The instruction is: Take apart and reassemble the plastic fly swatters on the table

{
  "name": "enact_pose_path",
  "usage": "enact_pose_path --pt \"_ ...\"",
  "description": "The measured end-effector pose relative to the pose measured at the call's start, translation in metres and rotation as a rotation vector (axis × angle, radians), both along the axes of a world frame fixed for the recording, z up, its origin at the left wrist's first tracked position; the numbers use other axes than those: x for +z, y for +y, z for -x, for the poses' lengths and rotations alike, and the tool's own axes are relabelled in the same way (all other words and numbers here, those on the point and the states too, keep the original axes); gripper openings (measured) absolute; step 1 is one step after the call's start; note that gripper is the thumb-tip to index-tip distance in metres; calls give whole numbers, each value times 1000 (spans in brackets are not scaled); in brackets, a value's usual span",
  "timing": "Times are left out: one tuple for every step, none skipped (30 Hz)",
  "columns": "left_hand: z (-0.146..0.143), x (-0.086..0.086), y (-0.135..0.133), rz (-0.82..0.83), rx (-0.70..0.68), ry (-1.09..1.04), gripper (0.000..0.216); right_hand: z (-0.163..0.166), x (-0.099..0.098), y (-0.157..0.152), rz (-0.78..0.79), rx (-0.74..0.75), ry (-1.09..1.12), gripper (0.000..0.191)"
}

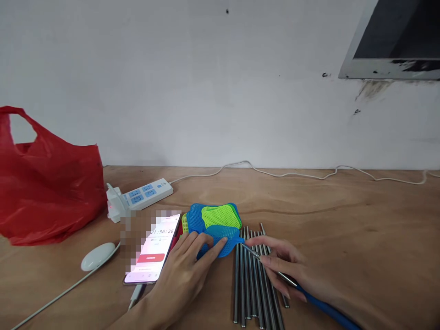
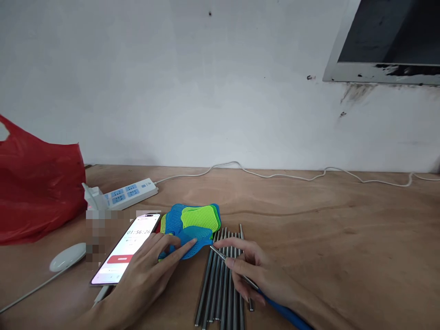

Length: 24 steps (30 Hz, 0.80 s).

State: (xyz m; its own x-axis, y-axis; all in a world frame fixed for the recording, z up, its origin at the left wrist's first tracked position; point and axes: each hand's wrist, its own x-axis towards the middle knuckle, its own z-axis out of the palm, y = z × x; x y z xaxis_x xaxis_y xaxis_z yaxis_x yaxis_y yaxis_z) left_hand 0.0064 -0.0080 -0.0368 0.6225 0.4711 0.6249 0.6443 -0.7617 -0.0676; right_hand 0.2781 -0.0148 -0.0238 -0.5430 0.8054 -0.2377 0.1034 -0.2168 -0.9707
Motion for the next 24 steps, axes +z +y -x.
enact_pose_path --pt "0 -1 0 2 4 3 45 0 -1 0 -1 -4 9 71" --pt "0 -1 1 2 5 4 46 -1 -2 0 -2 -7 18 69" --pt "0 -1 1 0 6 4 47 -1 -3 0 -3 -10 28 68" --pt "0 0 1 -6 5 3 47 -1 -4 0 -5 -16 39 67" --pt "0 0 1 -14 4 -1 47 -1 -6 0 -6 -19 49 66" --pt "-1 1 0 -17 5 -2 48 -1 -7 0 -5 -22 56 66" --pt "-1 2 0 -21 5 -8 48 -1 -8 0 -3 -26 63 65" --pt "-1 3 0 -25 4 -14 48 -1 -8 0 -2 -35 69 65" --pt "-2 4 -1 -25 2 -17 49 -1 -8 0 0 -44 73 65" --pt "-2 5 -1 -25 1 -19 49 -1 -8 0 0 -52 77 65" --pt "-2 5 -1 -24 -2 -18 49 -1 -7 0 1 -59 79 66" --pt "-2 5 -1 -25 -4 -17 50 -1 -6 0 0 -67 80 67" --pt "-2 5 -1 -26 -4 -16 51 -1 -4 0 -1 -70 76 68" --pt "-2 5 -1 -23 -1 -14 52 -1 -3 0 0 -70 66 69" --pt "-2 4 -1 -23 0 -15 53 -1 -2 0 0 -69 52 70" --pt "-1 4 0 -22 2 -16 53 -1 -1 0 -1 -66 38 70" --pt "-1 3 0 -17 2 -17 54 -1 -1 0 -5 -64 24 70" --pt "0 3 0 -14 -2 -17 54 0 0 0 -10 -62 11 70" --pt "0 2 -1 -13 -8 -18 54 0 0 0 -15 -60 -1 70" --pt "1 2 -1 -13 -17 -18 55 0 0 0 -19 -61 -11 70" --pt "1 2 -1 -14 -24 -17 56 0 -1 0 -19 -59 -22 70" --pt "1 3 -1 -18 -26 -13 57 0 -1 1 -13 -57 -35 70" --pt "1 3 -1 -26 -26 -10 58 -1 -1 1 -3 -53 -47 71" --pt "1 4 -1 -39 -25 -8 58 -2 -1 1 9 -49 -55 71"
